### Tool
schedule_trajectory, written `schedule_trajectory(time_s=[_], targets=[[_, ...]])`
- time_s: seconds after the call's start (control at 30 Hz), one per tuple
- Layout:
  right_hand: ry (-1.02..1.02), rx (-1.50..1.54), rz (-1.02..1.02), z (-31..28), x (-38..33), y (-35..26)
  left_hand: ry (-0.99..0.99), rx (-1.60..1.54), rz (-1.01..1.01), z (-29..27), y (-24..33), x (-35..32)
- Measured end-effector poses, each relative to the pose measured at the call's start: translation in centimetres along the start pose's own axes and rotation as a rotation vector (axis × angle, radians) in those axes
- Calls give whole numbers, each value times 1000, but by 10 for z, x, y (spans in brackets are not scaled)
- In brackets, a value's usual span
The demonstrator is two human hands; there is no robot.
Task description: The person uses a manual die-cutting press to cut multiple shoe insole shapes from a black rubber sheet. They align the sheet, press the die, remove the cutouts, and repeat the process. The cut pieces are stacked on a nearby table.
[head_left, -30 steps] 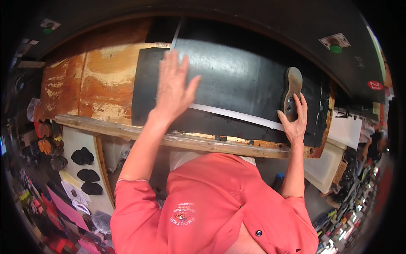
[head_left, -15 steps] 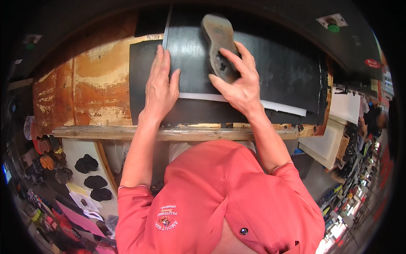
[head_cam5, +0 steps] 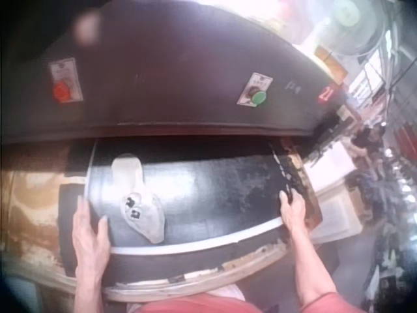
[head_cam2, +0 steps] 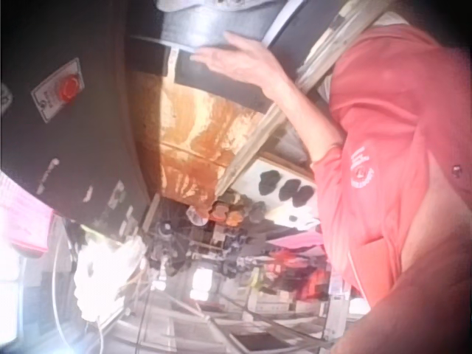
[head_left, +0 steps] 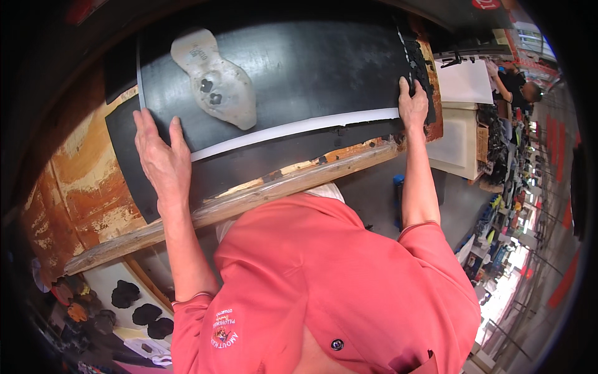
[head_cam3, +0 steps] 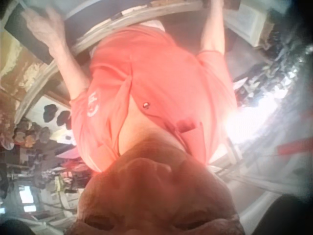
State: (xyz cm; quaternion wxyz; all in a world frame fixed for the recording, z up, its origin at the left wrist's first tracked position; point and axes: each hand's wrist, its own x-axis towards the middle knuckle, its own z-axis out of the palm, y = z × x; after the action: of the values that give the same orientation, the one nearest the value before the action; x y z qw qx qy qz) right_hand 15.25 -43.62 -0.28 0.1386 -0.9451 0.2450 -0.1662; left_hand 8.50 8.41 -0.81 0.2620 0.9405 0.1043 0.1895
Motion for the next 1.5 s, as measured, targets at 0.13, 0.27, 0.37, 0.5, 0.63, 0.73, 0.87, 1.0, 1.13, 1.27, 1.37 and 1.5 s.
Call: schedule_trajectory(time_s=[0.13,0.27,0.37,0.5,0.63,0.73,0.87,1.0,1.13,1.27,1.37,1.5], targets=[[136,59,-199,24,-4,24,80,14,-36,8,7,-1],[118,58,-165,30,-3,24,114,43,-36,13,9,-10],[128,-14,-222,22,-2,17,130,37,-47,15,10,-15],[213,-132,-325,-6,-13,6,129,29,-62,9,10,-16],[-36,126,68,-36,-37,0,76,28,-126,1,9,-13],[-72,234,114,-36,-54,-4,63,39,-160,0,10,-13],[-36,292,104,-24,-60,-7,90,174,-100,8,11,-14],[76,450,-135,-16,-68,-20,80,103,-134,10,7,-9],[-8,348,-79,-18,-76,-32,1,-70,-248,-4,5,-3],[-183,301,71,-29,-62,-29,-106,-167,-361,-25,6,-12],[-270,496,75,-35,-41,-24,-144,-134,-359,-31,0,-21],[-456,871,354,-46,-22,-17,-46,-471,-523,-28,-22,-17]])
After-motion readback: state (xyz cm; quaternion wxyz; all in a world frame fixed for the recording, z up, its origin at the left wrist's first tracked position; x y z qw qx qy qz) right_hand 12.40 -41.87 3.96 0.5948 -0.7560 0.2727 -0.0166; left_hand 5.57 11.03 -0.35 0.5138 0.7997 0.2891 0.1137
